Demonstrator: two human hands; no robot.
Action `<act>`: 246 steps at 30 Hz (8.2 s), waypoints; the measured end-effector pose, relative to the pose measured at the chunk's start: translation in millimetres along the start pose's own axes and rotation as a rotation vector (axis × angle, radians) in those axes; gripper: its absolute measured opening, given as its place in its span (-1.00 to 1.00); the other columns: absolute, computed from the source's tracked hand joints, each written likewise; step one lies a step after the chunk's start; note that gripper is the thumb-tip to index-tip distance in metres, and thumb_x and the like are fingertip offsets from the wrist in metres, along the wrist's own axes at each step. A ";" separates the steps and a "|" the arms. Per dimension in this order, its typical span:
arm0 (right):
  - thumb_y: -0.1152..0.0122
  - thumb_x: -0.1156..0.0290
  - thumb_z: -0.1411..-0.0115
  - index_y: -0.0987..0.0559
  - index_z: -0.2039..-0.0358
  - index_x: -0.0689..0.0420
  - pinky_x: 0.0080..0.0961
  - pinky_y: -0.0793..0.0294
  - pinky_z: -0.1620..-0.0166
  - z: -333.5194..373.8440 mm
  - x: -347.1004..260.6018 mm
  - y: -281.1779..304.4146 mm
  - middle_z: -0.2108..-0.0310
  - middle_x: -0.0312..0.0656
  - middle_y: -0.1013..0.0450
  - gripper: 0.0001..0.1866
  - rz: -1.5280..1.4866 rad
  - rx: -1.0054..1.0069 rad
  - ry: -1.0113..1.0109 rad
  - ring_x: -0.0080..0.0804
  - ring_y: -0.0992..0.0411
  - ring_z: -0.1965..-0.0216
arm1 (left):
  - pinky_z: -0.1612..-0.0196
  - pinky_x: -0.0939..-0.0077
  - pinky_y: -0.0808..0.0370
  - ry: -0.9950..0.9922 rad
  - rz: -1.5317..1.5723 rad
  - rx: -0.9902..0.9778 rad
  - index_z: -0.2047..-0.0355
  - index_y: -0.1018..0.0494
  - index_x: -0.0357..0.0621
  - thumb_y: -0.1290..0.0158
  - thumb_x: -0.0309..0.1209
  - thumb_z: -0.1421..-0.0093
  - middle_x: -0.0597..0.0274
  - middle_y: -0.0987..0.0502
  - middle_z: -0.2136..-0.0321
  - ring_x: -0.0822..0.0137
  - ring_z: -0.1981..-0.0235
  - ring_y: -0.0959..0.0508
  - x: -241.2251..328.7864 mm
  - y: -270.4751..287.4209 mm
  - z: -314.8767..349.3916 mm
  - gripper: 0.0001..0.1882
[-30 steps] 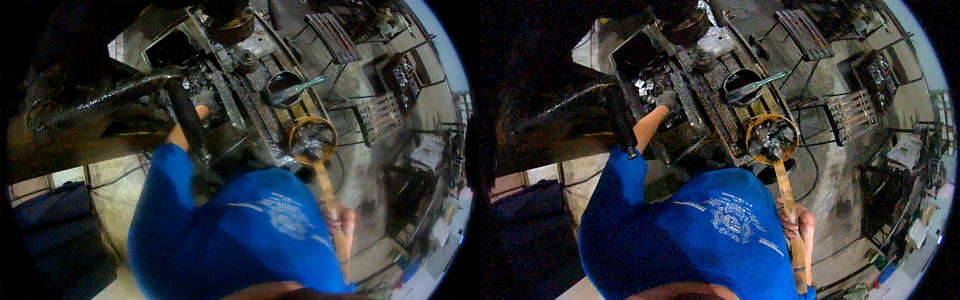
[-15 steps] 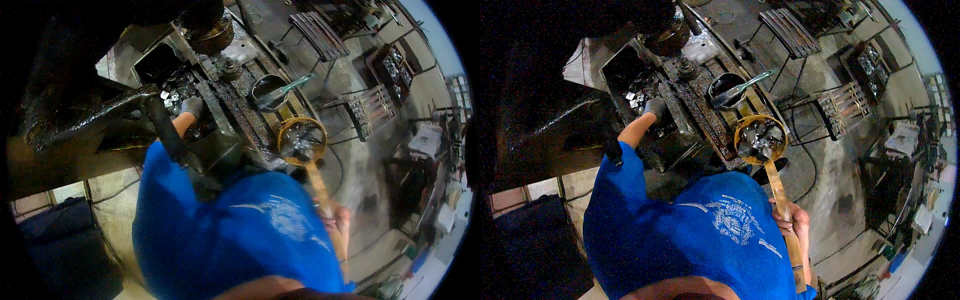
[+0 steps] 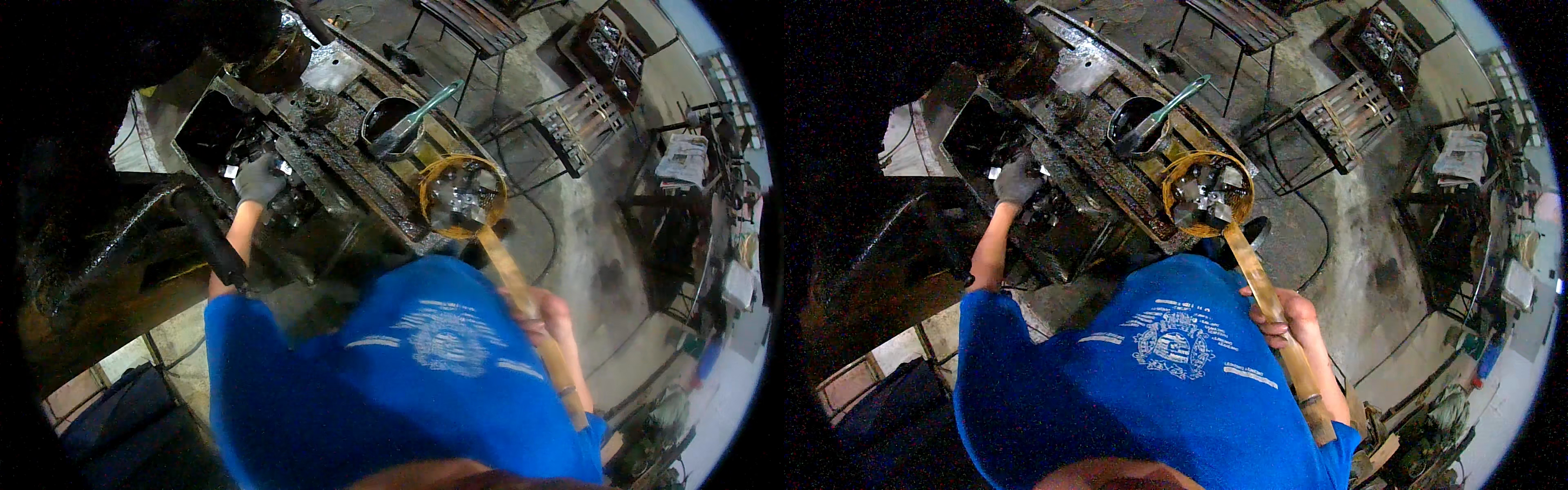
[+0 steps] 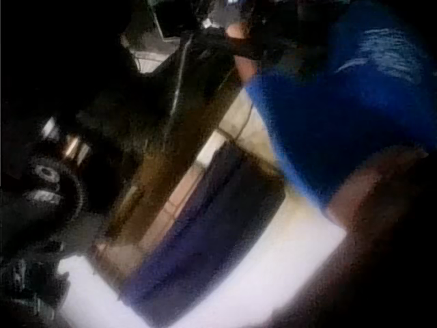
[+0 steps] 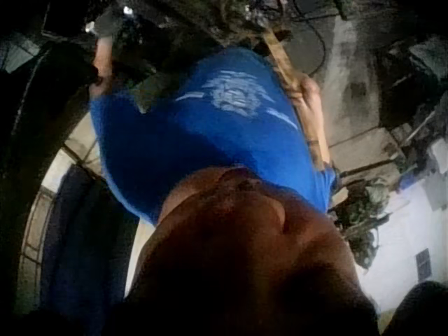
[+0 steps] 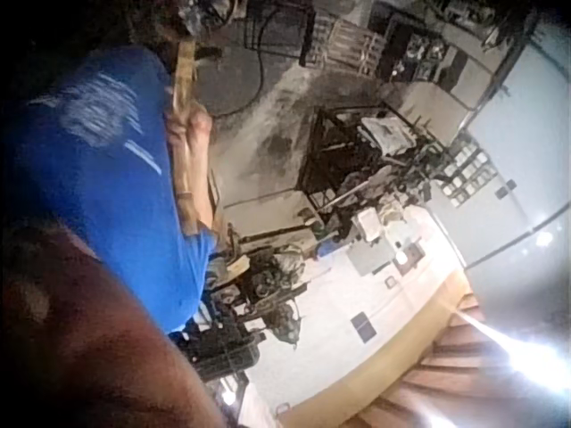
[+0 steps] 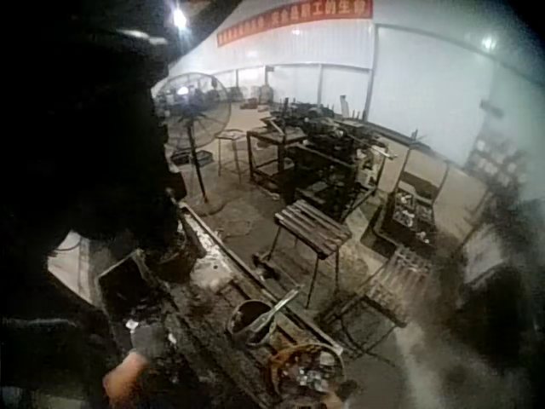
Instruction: The person uses a long-handled wooden scoop to transfer small, shiny metal pieces from a cluttered workbench into a metal bucket. They repeatedly scoop the metal fragments and pour them into the bucket, which is positioned on a stand next to a large industrial machine.
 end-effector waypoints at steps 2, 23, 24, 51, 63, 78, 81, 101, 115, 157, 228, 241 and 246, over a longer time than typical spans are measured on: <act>0.07 0.25 -0.01 -0.27 0.06 0.29 -0.79 -0.02 0.84 -1.7 2.0 0.3 0.58 -0.20 -0.23 -0.50 -0.005 0.021 0.014 -0.75 -0.05 0.81 | 0.29 0.39 -0.44 -0.088 0.307 0.275 0.32 -0.42 -0.04 -0.21 -0.20 0.28 0.19 -0.51 0.41 0.18 0.34 -0.50 -14.7 3.1 16.7 -0.55; -0.05 0.21 0.02 -0.17 0.00 0.34 -0.84 -0.07 0.81 -4.2 3.8 -3.7 0.58 -0.32 -0.14 -0.37 -0.101 -0.109 0.020 -0.75 -0.06 0.76 | 0.44 0.49 -0.43 -0.603 1.221 0.490 0.47 -0.42 -0.15 -0.07 -0.40 0.05 0.12 -0.48 0.54 0.22 0.54 -0.51 237.5 54.6 80.7 -0.87; -0.06 0.21 0.02 -0.17 0.00 0.33 -0.84 -0.07 0.80 -2.3 2.2 -5.5 0.58 -0.33 -0.14 -0.36 -0.076 -0.063 0.008 -0.75 -0.06 0.75 | 0.47 0.46 -0.43 -0.543 1.261 0.583 0.50 -0.42 -0.15 -0.09 -0.38 0.05 0.11 -0.46 0.56 0.19 0.56 -0.49 212.0 61.5 93.1 -0.86; 0.24 0.25 -0.16 -0.25 0.04 0.13 -0.68 -0.05 0.79 -30.8 25.0 19.0 0.62 -0.32 -0.16 -0.62 -0.220 -0.247 -0.121 -0.68 -0.04 0.79 | 0.17 0.33 -0.40 -0.453 0.057 -0.004 0.08 -0.28 -0.17 -0.05 -0.36 0.04 -0.01 -0.41 0.17 0.10 0.22 -0.45 106.7 -75.9 -24.4 -0.53; 0.18 0.26 0.01 -0.31 0.29 0.27 -0.75 -0.01 0.82 -14.2 37.4 -0.5 0.66 -0.33 -0.15 -0.64 -0.001 -0.042 0.118 -0.74 0.00 0.83 | 0.16 0.30 -0.39 -0.407 0.062 0.104 0.09 -0.31 -0.18 -0.09 -0.34 0.08 -0.01 -0.41 0.17 0.06 0.22 -0.44 141.2 -70.1 -35.9 -0.51; 0.06 0.23 -0.02 -0.29 0.07 0.24 -0.76 -0.05 0.80 -7.6 27.4 -0.9 0.58 -0.30 -0.19 -0.51 -0.079 -0.165 0.024 -0.74 -0.04 0.79 | 0.14 0.25 -0.37 0.061 0.209 0.075 0.11 -0.35 -0.19 -0.13 -0.30 0.13 -0.02 -0.40 0.17 0.02 0.22 -0.42 -49.5 -109.2 -6.8 -0.48; 0.09 0.28 0.02 -0.30 0.10 0.27 -0.82 -0.04 0.82 -10.1 15.4 -5.1 0.58 -0.29 -0.20 -0.53 -0.011 -0.036 -0.030 -0.77 -0.04 0.79 | 0.33 0.46 -0.43 0.206 0.937 0.169 0.20 -0.41 -0.24 -0.09 -0.66 0.17 0.21 -0.47 0.26 0.32 0.39 -0.47 -65.5 -114.8 5.4 -0.58; 0.09 0.27 -0.05 -0.27 0.09 0.28 -0.79 -0.05 0.79 -12.3 3.0 7.0 0.58 -0.31 -0.19 -0.56 0.039 -0.122 -0.007 -0.76 -0.05 0.77 | 0.33 0.43 -0.43 -0.834 0.930 0.264 0.38 -0.45 -0.14 -0.10 -0.47 0.22 0.10 -0.44 0.45 0.17 0.41 -0.48 253.8 73.5 80.2 -0.71; 0.05 0.25 0.00 -0.26 0.08 0.30 -0.84 -0.06 0.76 -8.9 6.0 5.0 0.57 -0.32 -0.19 -0.50 -0.072 -0.187 0.028 -0.77 -0.08 0.75 | 0.35 0.30 -0.43 -0.909 0.743 0.053 0.24 -0.38 -0.10 0.01 -0.56 0.15 0.07 -0.42 0.32 0.03 0.38 -0.45 237.4 72.2 100.5 -0.63; -0.04 0.16 -0.03 -0.22 0.04 0.33 -0.82 -0.03 0.81 -7.7 -2.6 -0.3 0.60 -0.31 -0.13 -0.40 -0.045 -0.140 0.018 -0.75 -0.03 0.79 | 0.19 0.43 -0.42 -0.234 1.083 0.266 0.20 -0.42 -0.21 -0.02 -0.14 -0.05 0.01 -0.48 0.27 0.22 0.27 -0.51 31.3 32.3 53.9 -0.58; 0.02 0.23 0.00 -0.24 0.07 0.32 -0.79 -0.04 0.79 -7.8 -0.1 4.1 0.57 -0.28 -0.19 -0.47 -0.101 -0.172 0.051 -0.74 -0.06 0.77 | 0.28 0.34 -0.42 -0.898 0.951 0.074 0.40 -0.41 -0.10 -0.24 -0.42 0.38 0.12 -0.33 0.32 0.15 0.33 -0.43 253.1 95.2 127.9 -0.57; 0.18 0.42 -0.03 -0.25 0.10 0.31 -0.75 -0.06 0.77 -11.1 6.7 9.4 0.58 -0.30 -0.17 -0.60 -0.198 -0.145 -0.001 -0.74 -0.05 0.77 | 0.38 0.29 -0.42 -1.020 0.591 0.023 0.54 -0.46 -0.03 -0.16 -0.39 0.22 0.12 -0.35 0.34 0.10 0.41 -0.46 311.4 73.2 107.3 -0.84; 0.18 0.41 -0.03 -0.26 0.10 0.32 -0.77 -0.05 0.77 -10.1 5.9 7.3 0.57 -0.29 -0.18 -0.60 -0.162 -0.125 0.021 -0.74 -0.05 0.77 | 0.39 0.29 -0.42 -1.124 0.474 0.054 0.51 -0.47 -0.01 -0.13 -0.42 0.19 0.16 -0.36 0.37 0.10 0.41 -0.47 300.3 74.1 112.0 -0.84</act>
Point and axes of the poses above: each hand's wrist, its own z-axis away from the middle knuckle, its own y-axis out of the back of the hand, x = y × z, the point moved 3 cm from there along -z, towards the middle knuckle
